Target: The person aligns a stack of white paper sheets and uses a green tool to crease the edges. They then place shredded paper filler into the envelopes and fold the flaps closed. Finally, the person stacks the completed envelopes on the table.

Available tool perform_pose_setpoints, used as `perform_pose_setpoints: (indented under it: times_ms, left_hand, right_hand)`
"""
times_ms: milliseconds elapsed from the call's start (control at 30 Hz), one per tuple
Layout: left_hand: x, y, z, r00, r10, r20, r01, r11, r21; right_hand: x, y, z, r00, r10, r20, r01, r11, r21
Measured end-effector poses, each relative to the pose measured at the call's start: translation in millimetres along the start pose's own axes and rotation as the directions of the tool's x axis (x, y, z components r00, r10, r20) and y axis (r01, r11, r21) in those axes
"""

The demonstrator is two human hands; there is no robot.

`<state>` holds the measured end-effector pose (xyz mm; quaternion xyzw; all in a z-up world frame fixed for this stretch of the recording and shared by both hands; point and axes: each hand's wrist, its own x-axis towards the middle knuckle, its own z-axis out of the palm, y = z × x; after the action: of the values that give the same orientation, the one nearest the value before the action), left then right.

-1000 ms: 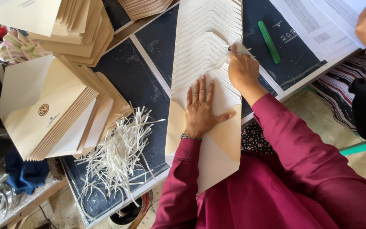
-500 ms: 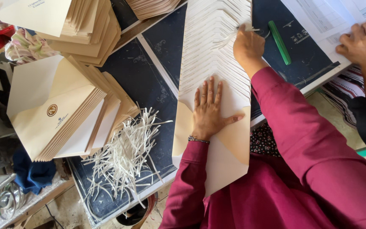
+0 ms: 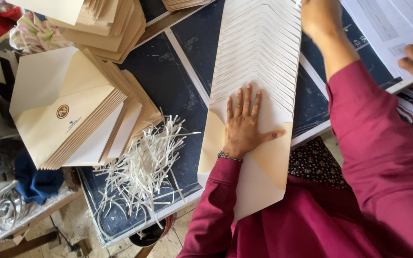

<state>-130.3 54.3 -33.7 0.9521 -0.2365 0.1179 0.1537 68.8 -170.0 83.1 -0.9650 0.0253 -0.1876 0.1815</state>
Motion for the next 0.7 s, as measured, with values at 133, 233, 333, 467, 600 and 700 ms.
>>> perform_pose_setpoints:
  times_ms: [133,233,333,467,600,700]
  left_hand:
    - [0,1,1,0.999,-0.024,0.036,0.023,0.999,0.025]
    - [0,1,-1,1.0,-0.017,0.001,0.017,0.999,0.039]
    - [3,3,-9,0.999,-0.025,0.046,0.022,0.997,0.073]
    - [1,3,-8,0.997,-0.032,0.068,0.026,0.996,0.081]
    - [1,3,-8,0.999,-0.027,0.032,0.025,0.999,0.046]
    - [3,3,-12,0.998,-0.026,0.052,0.023,0.998,0.052]
  right_hand:
    - [-43,-39,28,0.936,-0.14,0.322,0.093,0.983,0.157]
    - [-71,-58,62,0.868,-0.259,0.425,0.344,0.929,-0.137]
    - [-75,-77,79,0.837,-0.149,0.526,0.334,0.901,-0.277]
    - [-56,-91,81,0.819,-0.031,0.573,0.208,0.947,-0.246]
    - [-36,-100,81,0.85,-0.084,0.521,0.252,0.932,-0.26]
    - [-21,-106,79,0.852,-0.087,0.516,0.27,0.918,-0.291]
